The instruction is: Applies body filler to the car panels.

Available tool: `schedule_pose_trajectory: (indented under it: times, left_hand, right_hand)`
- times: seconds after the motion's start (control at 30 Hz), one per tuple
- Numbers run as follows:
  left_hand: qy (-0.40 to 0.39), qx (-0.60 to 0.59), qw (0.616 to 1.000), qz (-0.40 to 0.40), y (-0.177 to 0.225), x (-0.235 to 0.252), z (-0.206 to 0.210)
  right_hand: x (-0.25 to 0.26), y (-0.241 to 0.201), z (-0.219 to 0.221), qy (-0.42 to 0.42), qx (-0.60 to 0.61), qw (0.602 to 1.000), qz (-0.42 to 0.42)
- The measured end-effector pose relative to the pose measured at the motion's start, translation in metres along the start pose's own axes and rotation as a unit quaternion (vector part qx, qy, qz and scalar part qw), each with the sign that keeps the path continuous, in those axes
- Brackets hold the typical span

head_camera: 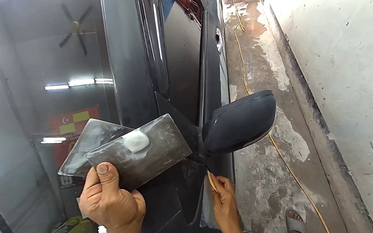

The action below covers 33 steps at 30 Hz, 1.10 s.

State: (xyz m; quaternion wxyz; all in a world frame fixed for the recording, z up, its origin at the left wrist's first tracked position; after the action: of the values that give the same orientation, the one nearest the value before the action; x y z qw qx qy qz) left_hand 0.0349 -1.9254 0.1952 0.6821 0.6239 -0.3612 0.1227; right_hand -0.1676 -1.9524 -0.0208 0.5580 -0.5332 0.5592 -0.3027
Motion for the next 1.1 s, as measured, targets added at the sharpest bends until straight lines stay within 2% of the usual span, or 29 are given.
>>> schedule_pose_trajectory:
  times: [0.13,0.27,0.37,0.47,0.6,1.1]
  left_hand:
    - [0.003,-0.008,1.0,-0.007,0.0,0.0,0.0]
    - [0.001,-0.011,1.0,-0.009,-0.001,0.0,0.0]
    - [-0.002,-0.004,1.0,-0.012,-0.001,-0.001,-0.001]
    - [-0.005,-0.005,1.0,-0.008,-0.002,0.0,-0.001]
    - [-0.003,-0.005,1.0,-0.006,-0.001,0.0,-0.001]
    - [-0.006,-0.002,1.0,-0.004,-0.001,0.001,-0.001]
  right_hand:
    - [-0.005,0.008,0.0,-0.017,0.018,0.999,-0.03]
    - [-0.017,0.02,-0.007,-0.081,0.032,0.992,-0.095]
    - [-0.015,0.025,-0.024,-0.11,0.025,0.989,-0.099]
    - [-0.008,0.032,-0.037,-0.053,0.046,0.996,-0.051]
    - [-0.005,0.035,-0.032,0.004,0.049,0.999,-0.008]
    - [-0.004,0.016,-0.005,0.008,0.009,1.0,0.016]
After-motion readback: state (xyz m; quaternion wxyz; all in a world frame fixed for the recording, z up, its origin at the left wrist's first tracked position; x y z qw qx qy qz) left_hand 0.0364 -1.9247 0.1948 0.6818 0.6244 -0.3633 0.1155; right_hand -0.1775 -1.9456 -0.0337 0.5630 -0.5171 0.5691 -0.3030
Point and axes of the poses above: each hand's wrist, its own x-axis towards the middle knuckle, its own z-axis out of the palm, y = z × x, the point moved 5 cm from there along x, towards the middle knuckle, and after that the axes turned 10 degrees about z, right-handed, at the moved point
